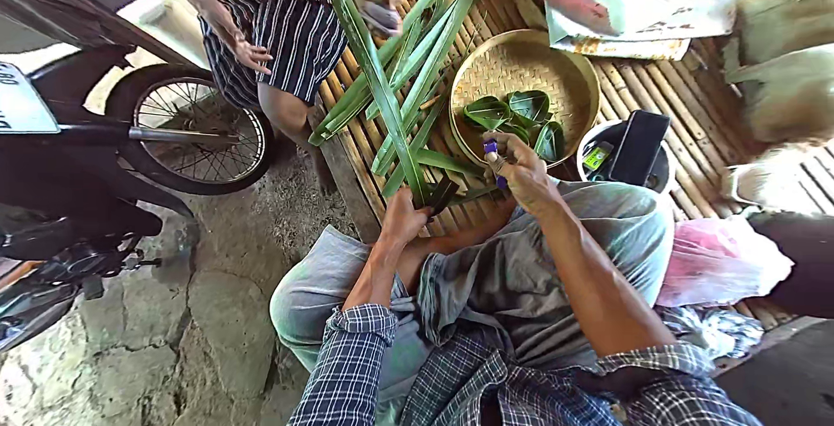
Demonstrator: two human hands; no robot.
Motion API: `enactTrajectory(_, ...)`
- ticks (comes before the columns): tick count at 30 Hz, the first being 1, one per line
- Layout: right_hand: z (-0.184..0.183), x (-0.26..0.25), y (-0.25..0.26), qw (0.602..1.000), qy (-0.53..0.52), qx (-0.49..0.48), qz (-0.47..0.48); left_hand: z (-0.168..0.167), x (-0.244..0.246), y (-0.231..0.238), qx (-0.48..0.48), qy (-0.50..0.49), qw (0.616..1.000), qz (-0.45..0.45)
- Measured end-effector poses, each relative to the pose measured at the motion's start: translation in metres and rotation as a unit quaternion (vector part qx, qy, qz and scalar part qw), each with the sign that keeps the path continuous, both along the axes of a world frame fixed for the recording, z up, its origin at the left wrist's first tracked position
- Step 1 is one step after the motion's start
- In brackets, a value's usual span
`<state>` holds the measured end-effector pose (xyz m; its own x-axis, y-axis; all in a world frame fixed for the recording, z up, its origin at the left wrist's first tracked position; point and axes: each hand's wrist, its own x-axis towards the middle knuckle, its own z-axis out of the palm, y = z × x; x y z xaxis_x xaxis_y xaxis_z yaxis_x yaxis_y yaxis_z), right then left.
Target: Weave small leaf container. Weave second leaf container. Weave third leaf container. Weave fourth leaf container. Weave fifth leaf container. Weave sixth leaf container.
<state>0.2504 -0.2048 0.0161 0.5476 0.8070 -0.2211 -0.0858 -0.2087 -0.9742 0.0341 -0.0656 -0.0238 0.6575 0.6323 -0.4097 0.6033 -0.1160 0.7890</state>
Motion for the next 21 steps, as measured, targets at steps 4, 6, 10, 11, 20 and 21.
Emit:
enactTrajectory(4,-0.002,0.0,-0.005,0.999,-0.036,-0.021,0.013,0.002,0.0,-0.011,0.079,0.064,0.989,-0.106)
enactTrajectory(6,-0.003,-0.004,0.001,0.998,-0.039,-0.035,0.015,0.004,0.0,-0.009,0.096,0.061,0.984,-0.135)
enactTrajectory(10,0.001,-0.008,0.009,0.999,-0.03,-0.037,-0.007,0.011,0.0,-0.006,0.098,0.031,0.978,-0.183)
enactTrajectory(11,0.0,-0.009,0.009,0.999,-0.03,-0.033,-0.017,0.013,-0.001,-0.007,0.098,0.029,0.978,-0.184)
enactTrajectory(20,-0.009,-0.013,0.011,0.998,-0.013,-0.031,0.058,0.01,0.0,-0.002,0.112,0.029,0.985,-0.125)
enactTrajectory(21,-0.008,-0.016,0.012,0.996,-0.021,-0.026,0.087,0.01,0.001,-0.002,0.111,0.033,0.985,-0.129)
